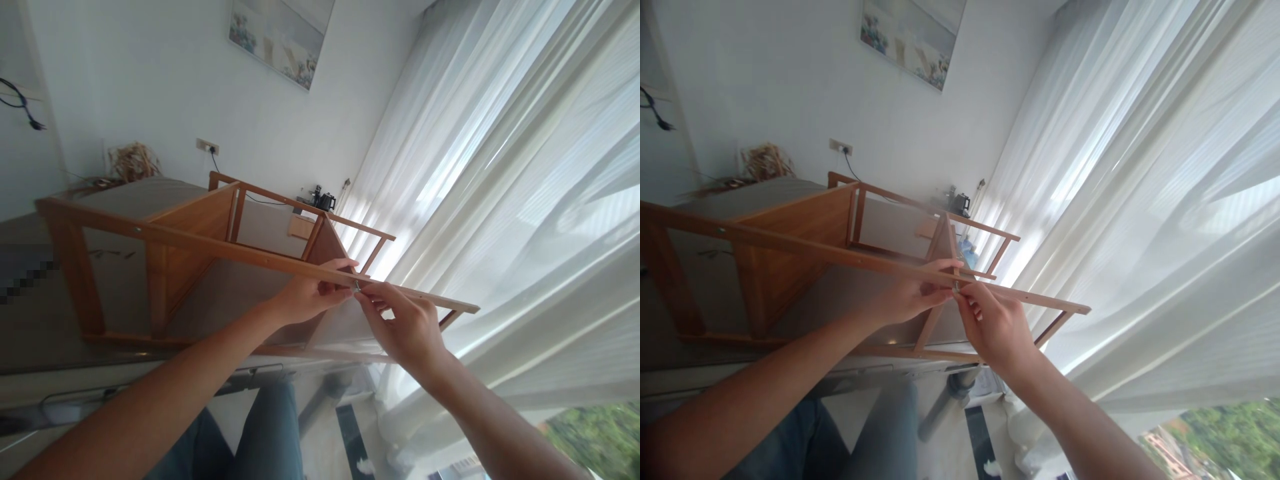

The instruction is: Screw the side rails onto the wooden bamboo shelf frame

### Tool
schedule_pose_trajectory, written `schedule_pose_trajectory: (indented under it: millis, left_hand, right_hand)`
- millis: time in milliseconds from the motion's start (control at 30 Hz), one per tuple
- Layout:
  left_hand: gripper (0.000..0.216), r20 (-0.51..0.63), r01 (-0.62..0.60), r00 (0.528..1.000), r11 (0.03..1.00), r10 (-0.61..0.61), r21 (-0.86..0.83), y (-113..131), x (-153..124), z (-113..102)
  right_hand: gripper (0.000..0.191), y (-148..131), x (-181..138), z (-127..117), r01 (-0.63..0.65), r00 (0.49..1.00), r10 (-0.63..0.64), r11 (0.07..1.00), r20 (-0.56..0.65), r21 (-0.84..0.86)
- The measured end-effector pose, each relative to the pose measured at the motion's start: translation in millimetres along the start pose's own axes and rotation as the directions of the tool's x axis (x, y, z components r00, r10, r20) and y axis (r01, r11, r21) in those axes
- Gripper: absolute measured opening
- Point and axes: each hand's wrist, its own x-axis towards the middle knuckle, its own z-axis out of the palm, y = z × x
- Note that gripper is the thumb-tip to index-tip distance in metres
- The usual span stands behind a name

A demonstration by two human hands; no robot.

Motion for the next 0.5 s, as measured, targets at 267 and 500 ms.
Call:
schedule_pose_trajectory:
  millis: [267,500]
  left_hand:
    - [0.057,-0.011,-0.010,1.000,1.000,0.010,-0.023,-4,1,2]
    - [0.058,0.055,0.000,0.998,0.998,0.004,-0.070,-3,-5,-2]
  right_hand:
    - [0.016,-6,-15,21,-0.183,0.971,0.203,0.972,-0.129,0.149]
    - [0.024,-11,-28,40,-0.111,0.962,0.132,0.989,-0.239,0.100]
